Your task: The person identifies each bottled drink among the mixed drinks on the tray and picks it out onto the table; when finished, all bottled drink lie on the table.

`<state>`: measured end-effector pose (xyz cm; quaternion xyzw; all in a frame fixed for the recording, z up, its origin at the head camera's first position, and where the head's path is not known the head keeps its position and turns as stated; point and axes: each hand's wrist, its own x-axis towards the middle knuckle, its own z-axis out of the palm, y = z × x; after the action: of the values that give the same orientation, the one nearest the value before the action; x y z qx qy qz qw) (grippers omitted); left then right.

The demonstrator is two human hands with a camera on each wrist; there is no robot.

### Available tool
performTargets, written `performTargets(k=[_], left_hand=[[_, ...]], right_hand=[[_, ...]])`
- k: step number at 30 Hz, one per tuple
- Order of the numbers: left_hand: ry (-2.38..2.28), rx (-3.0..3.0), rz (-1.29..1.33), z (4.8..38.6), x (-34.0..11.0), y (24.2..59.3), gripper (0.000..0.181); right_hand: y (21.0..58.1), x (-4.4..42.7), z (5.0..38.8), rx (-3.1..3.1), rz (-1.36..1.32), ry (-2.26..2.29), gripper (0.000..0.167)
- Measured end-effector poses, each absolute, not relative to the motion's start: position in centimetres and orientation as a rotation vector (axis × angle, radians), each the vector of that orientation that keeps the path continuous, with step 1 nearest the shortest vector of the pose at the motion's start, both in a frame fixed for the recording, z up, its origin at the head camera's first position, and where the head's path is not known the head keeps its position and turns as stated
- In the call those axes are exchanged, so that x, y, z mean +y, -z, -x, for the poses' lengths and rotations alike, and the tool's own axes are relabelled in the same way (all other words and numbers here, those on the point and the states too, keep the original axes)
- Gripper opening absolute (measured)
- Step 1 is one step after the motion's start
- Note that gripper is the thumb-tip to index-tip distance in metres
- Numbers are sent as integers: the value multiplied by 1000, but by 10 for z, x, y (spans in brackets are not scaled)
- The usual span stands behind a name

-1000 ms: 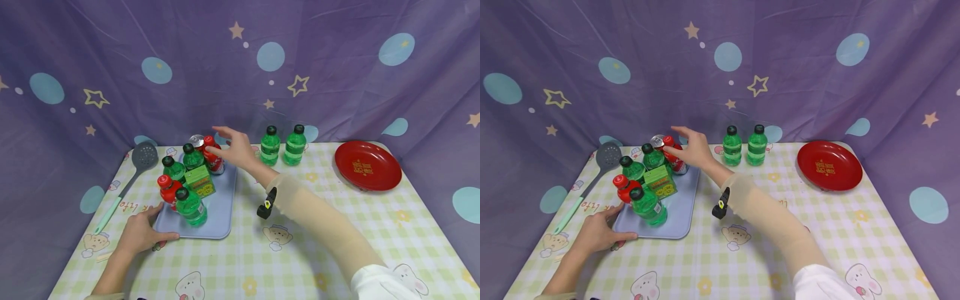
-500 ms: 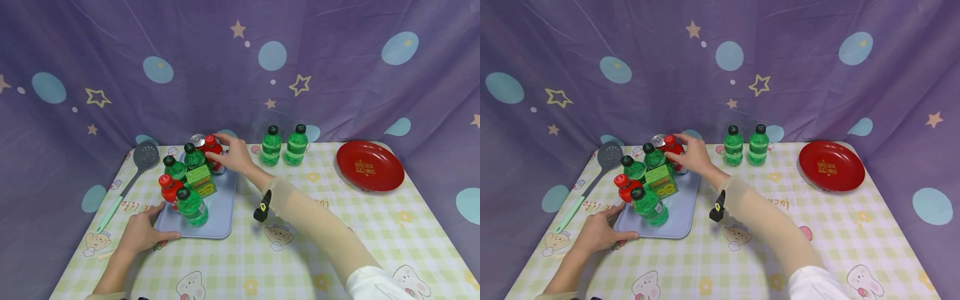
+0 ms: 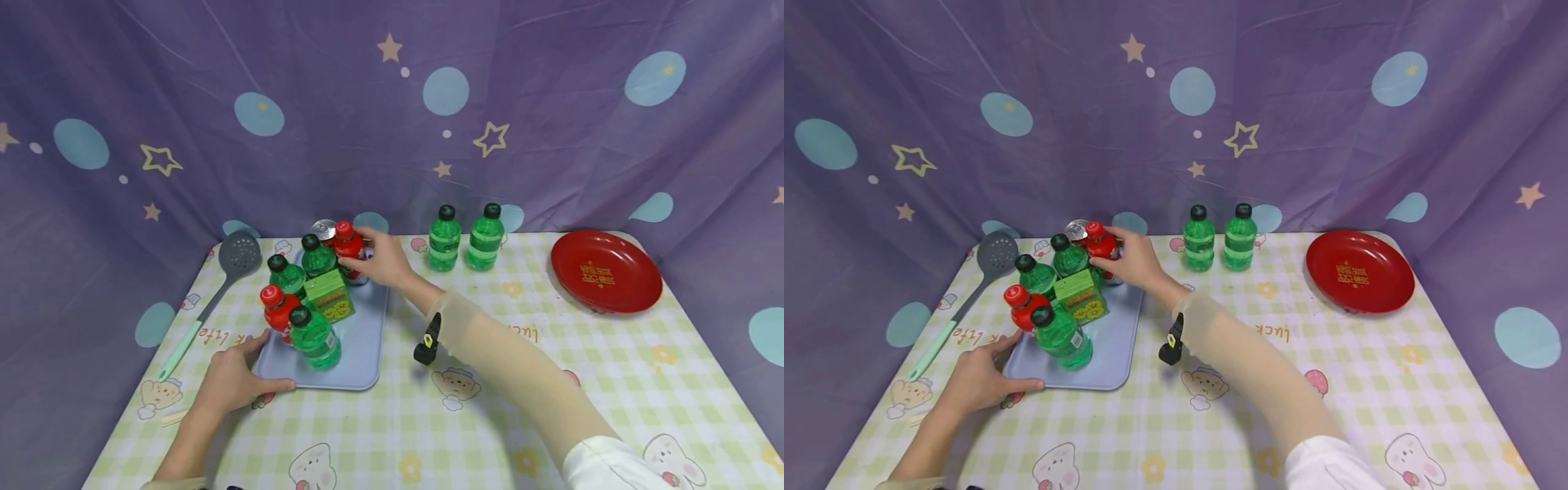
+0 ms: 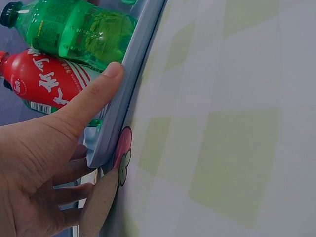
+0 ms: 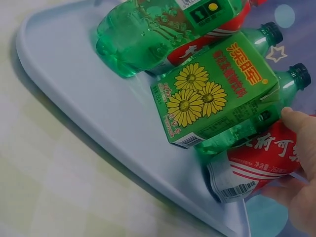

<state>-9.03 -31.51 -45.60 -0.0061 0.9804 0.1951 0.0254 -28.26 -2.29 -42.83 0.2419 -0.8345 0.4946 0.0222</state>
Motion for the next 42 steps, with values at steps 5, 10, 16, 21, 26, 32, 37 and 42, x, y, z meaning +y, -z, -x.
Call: performTargets(k=[5, 10, 16, 21, 26, 32, 37, 42], left_hand=[[-607, 3035, 3, 92, -314, 457, 130], [-614, 3035, -5, 94, -313, 458, 130], [-617, 3031, -5, 95, -311, 458, 131], [-617, 3030, 2, 95, -312, 459, 132], [-611, 3036, 9, 93, -314, 460, 131], [-600, 3025, 15, 92, -317, 459, 133], [-577, 3033, 21, 91, -319, 457, 133], [-593, 3040, -2, 91, -317, 457, 131]], right_hand=[[432, -21, 284, -2584, -740, -1537, 70], [431, -19, 283, -2596, -722, -1517, 71], [420, -14, 279, -2611, -683, -1466, 70], [409, -8, 275, -2557, -661, -1448, 64], [400, -2, 269, -2529, -657, -1446, 65], [396, 11, 259, -2508, -595, -1434, 64], [395, 24, 250, -2488, -593, -1461, 65], [396, 45, 242, -2469, -600, -1485, 62]])
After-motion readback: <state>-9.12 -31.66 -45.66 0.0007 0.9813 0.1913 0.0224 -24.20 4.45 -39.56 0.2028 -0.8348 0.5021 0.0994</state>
